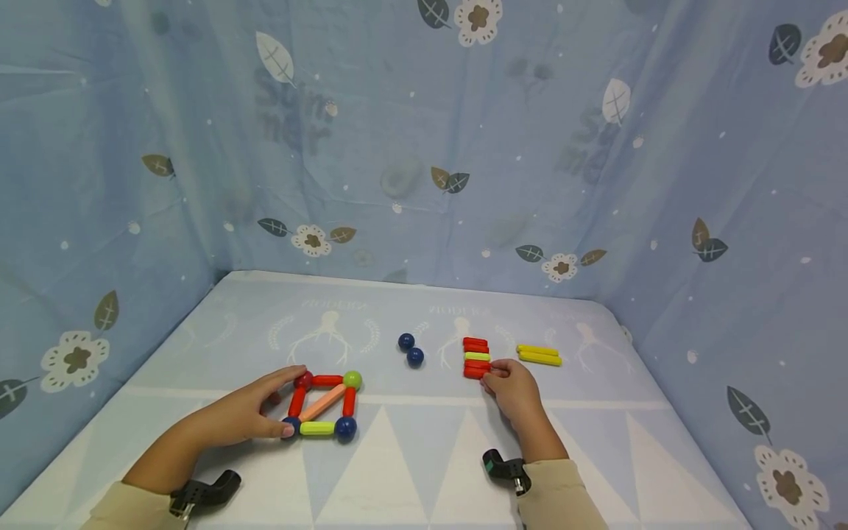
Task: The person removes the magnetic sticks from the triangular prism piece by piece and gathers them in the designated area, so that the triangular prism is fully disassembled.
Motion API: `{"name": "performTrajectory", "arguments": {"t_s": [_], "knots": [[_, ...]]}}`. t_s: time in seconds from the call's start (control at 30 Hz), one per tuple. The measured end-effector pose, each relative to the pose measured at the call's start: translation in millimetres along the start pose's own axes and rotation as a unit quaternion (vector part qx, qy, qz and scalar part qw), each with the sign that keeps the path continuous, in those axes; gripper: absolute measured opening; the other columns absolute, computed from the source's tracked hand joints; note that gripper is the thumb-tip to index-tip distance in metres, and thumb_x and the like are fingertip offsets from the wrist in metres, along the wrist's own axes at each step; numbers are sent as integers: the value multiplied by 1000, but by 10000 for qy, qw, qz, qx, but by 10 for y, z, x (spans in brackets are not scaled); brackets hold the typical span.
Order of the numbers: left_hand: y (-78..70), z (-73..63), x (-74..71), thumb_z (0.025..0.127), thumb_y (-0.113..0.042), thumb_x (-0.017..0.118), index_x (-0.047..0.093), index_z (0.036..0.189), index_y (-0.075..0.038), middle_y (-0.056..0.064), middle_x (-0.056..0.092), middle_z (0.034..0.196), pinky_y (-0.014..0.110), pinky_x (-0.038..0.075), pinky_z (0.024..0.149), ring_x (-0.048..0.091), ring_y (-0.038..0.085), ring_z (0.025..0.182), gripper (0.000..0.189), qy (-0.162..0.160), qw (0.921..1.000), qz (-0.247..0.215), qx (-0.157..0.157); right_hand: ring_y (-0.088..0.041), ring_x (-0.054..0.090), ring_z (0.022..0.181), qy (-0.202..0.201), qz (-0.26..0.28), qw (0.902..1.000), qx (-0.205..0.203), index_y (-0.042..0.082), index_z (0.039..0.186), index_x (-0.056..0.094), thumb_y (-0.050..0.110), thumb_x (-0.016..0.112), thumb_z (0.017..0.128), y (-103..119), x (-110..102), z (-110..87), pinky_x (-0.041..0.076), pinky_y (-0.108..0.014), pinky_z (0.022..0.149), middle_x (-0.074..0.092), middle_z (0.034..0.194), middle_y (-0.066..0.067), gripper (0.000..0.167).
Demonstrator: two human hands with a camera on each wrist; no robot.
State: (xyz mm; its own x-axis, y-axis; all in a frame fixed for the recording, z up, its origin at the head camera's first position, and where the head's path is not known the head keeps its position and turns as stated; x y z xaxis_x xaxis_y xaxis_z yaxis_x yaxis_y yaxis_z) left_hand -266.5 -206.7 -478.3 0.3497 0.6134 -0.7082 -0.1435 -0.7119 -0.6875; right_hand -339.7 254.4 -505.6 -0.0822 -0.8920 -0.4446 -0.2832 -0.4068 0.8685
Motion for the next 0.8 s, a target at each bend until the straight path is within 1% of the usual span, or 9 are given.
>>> {"name": "performTrajectory", "arguments": {"t_s": [0.1, 0.23, 0.33, 0.43, 0.53, 0.67, 0.8], "knots": [[5, 2, 6, 78, -47, 91, 33, 165, -20, 14, 32, 169, 66, 41, 114, 54, 33, 133, 108, 9, 10000, -33, 9, -19, 67, 95, 11, 6, 10000, 23, 4, 138, 59, 16, 67, 103, 8, -3, -6, 59, -21, 80, 63, 116, -14, 38], [2, 2, -2, 79, -47, 91, 33, 165, -19, 14, 32, 169, 66, 40, 114, 54, 33, 133, 108, 21, 10000, -21, 64, -20, 66, 92, -61, -187, 9998, 11, 7, 140, 58, 20, 66, 103, 39, -10, -25, 58, -21, 78, 62, 115, -14, 40], [-2, -2, -20, 79, -47, 91, 33, 165, -19, 14, 33, 169, 65, 40, 114, 54, 33, 132, 107, -13, 10000, 24, 75, -22, 63, 92, -84, -351, 9993, -103, 10, 141, 57, 23, 66, 103, 110, 7, -50, 56, -23, 77, 61, 116, -13, 41], [-8, -4, -29, 79, -47, 91, 33, 165, -20, 14, 33, 168, 65, 42, 113, 55, 32, 131, 107, -26, 10000, 65, 63, -23, 61, 94, 13, -411, 9987, -287, 12, 138, 60, 24, 67, 102, 222, 61, -111, 55, -25, 77, 61, 116, -11, 38], [-15, 0, -27, 78, -48, 91, 34, 165, -21, 13, 34, 168, 65, 42, 113, 54, 31, 131, 107, -30, 9999, 100, 67, -23, 63, 95, 200, -350, 9977, -550, 11, 134, 62, 23, 69, 101, 359, 159, -206, 58, -27, 79, 63, 117, -10, 36], [-13, 1, -22, 78, -48, 91, 35, 164, -21, 13, 35, 168, 66, 42, 113, 54, 31, 130, 106, -61, 9999, 124, 23, -21, 66, 90, 501, -404, 9931, -984, 9, 132, 65, 19, 71, 100, 544, 366, -353, 59, -28, 79, 66, 111, -9, 34], [-5, 3, -14, 78, -48, 91, 35, 164, -21, 13, 34, 168, 66, 42, 113, 54, 31, 130, 106, -70, 9999, 123, 21, -20, 64, 86, 868, -684, 9853, -1305, 12, 128, 68, 19, 73, 98, 685, 614, -495, 57, -28, 75, 66, 104, -4, 31]]}}
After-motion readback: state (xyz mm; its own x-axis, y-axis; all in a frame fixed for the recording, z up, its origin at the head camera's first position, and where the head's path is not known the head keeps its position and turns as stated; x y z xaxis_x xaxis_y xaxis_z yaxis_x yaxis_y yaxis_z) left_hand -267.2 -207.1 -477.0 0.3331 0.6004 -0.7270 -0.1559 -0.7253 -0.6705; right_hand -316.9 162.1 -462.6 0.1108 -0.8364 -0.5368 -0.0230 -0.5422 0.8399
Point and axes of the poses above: each hand's wrist, its own z-axis towards the middle knuckle, its own x-axis out of the palm, y = z × x, the point moved 5 cm from there along z, towards the middle knuckle
